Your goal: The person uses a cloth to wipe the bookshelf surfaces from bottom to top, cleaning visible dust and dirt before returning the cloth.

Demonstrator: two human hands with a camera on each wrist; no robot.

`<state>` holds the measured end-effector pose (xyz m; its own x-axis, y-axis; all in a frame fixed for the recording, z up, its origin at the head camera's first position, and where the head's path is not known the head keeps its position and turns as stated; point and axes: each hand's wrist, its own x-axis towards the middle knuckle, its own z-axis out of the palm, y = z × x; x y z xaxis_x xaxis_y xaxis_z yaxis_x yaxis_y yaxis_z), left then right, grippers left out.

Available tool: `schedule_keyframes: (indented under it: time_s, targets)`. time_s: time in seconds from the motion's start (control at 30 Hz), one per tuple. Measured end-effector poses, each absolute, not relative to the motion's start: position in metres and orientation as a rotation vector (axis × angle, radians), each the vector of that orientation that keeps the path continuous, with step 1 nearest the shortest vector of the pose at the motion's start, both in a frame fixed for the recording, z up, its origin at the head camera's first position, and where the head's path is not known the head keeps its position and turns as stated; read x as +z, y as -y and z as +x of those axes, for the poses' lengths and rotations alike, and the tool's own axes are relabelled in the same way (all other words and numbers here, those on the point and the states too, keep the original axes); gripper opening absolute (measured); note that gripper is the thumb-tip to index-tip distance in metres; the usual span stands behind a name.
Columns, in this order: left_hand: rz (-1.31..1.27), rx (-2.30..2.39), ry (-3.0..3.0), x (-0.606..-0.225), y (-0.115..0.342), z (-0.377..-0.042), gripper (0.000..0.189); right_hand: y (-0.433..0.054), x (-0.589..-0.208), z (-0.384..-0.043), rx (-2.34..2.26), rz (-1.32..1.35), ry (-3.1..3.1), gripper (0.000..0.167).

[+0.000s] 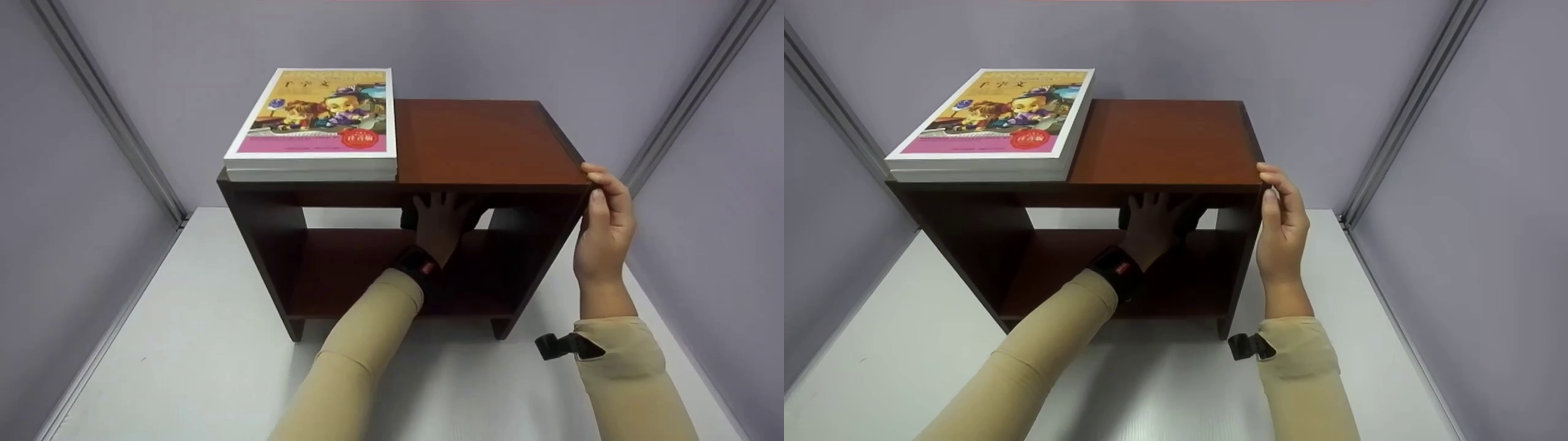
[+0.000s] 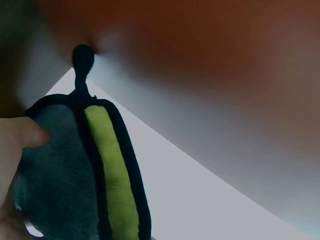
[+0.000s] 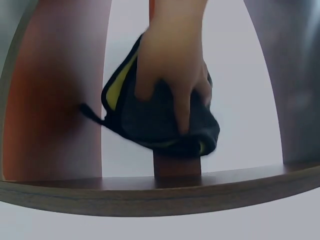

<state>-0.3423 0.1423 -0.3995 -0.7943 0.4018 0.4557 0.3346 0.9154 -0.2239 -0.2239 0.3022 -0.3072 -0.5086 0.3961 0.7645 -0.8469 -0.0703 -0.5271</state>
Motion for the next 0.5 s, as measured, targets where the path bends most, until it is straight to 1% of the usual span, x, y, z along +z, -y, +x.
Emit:
schedule_keyframes:
  time_s: [0.13, 0.33, 0.5]
  targets:
    - [-0.538, 0.138, 2.495, -0.404, -0.112, -0.347, 0.062, -0.301, -0.305, -0.224, 1.756, 0.528, 1.277, 0.025]
    - [-0.589, 0.235, 2.542, -0.4, -0.052, -0.347, 0.086, -0.301, -0.305, -0.223, 1.779, 0.517, 1.268, 0.026]
    - [-0.612, 0.164, 2.61, -0.396, -0.002, -0.349, 0.083, -0.301, -0.306, -0.221, 1.788, 0.528, 1.244, 0.026]
